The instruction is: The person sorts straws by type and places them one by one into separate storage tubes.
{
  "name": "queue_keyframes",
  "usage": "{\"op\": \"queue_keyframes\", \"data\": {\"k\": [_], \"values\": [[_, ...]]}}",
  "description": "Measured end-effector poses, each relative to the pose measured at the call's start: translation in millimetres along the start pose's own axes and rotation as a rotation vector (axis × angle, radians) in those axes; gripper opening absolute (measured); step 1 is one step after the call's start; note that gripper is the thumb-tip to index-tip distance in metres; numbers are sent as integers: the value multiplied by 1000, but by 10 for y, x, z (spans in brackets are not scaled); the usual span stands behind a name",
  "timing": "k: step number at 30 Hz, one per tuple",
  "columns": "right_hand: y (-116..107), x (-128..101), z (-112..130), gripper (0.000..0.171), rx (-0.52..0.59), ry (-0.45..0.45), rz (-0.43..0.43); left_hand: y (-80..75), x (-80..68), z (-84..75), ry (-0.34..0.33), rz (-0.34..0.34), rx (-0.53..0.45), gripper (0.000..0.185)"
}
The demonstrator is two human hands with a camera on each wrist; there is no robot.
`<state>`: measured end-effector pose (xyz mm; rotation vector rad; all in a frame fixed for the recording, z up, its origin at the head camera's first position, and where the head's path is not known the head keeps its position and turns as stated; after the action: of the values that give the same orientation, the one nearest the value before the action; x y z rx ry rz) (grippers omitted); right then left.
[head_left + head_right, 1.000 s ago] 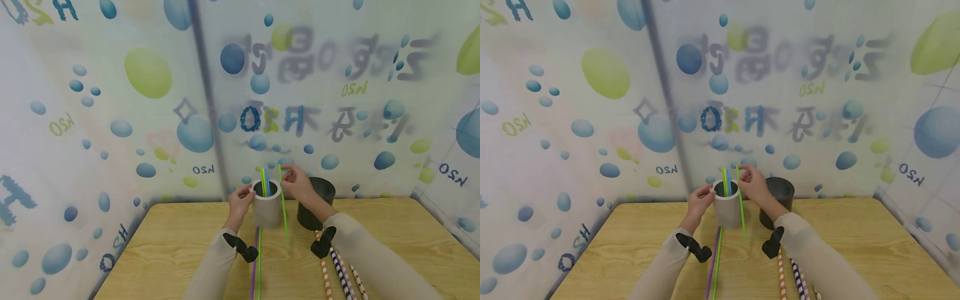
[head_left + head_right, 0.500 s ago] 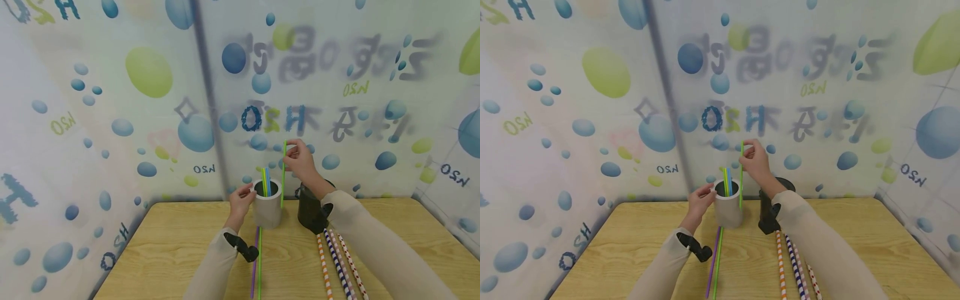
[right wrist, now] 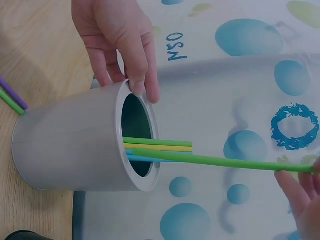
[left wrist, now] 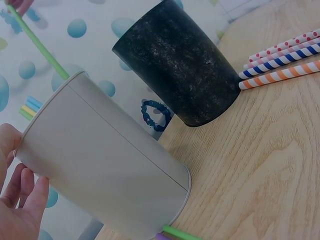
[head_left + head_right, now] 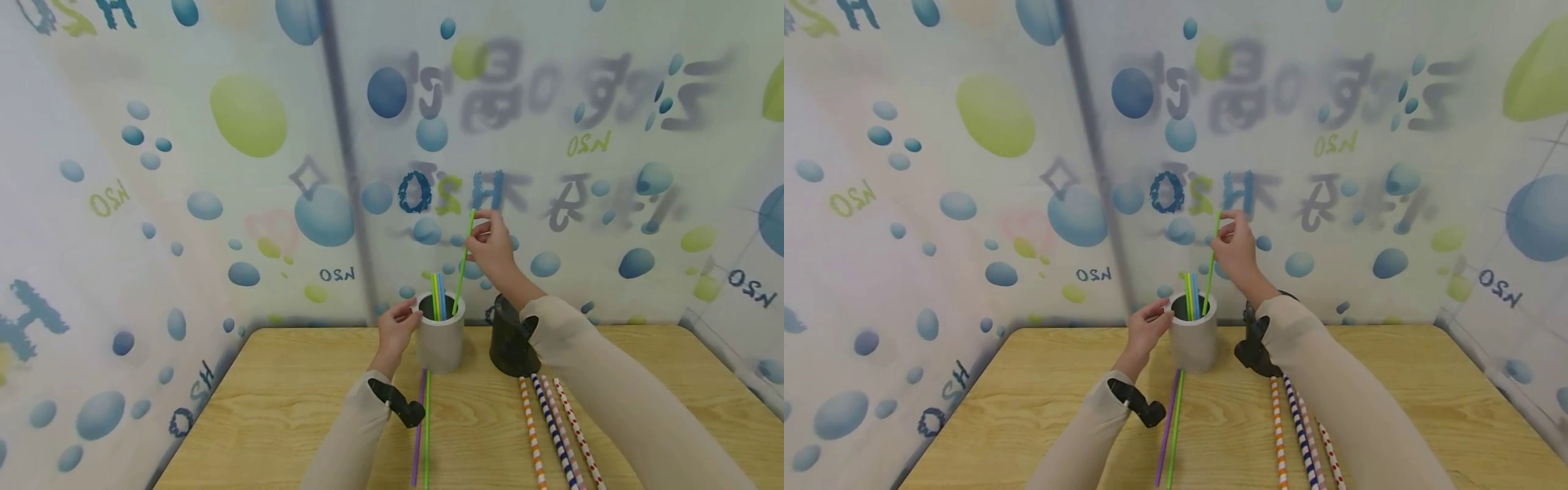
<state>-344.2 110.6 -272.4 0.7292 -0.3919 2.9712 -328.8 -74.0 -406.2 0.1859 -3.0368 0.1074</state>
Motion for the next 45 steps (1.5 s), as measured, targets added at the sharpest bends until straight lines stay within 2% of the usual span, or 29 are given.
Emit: {"op": "queue_keyframes", "data": {"k": [10,18,23,32,45], "values": [[98,-48,-177,39,-6,36,72,-5,-3,2,-1,7,-19,32],[192,-119,-427,38,-39,133,160,-7,1,-6,1,15,-4,34],[217,-157,-578,39,-50,204,184,-1,0,-8,0,11,-8,34],[284,-202,-743,37,-70,305,188,-9,4,-2,-4,7,-8,33],[362,-190,-727,31,-161,398,187,-10,4,2,17,3,-14,32]]}}
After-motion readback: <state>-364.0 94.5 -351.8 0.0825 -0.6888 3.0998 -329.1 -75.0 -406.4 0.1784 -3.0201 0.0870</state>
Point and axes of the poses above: each hand's wrist, its own x-axis towards the middle knuckle, its own y-axis out of the palm, z = x × y, the point moved 1 cm from there along x, towards the middle knuckle, and after that the axes turned 3 degrees about z, right-handed, at the moved point
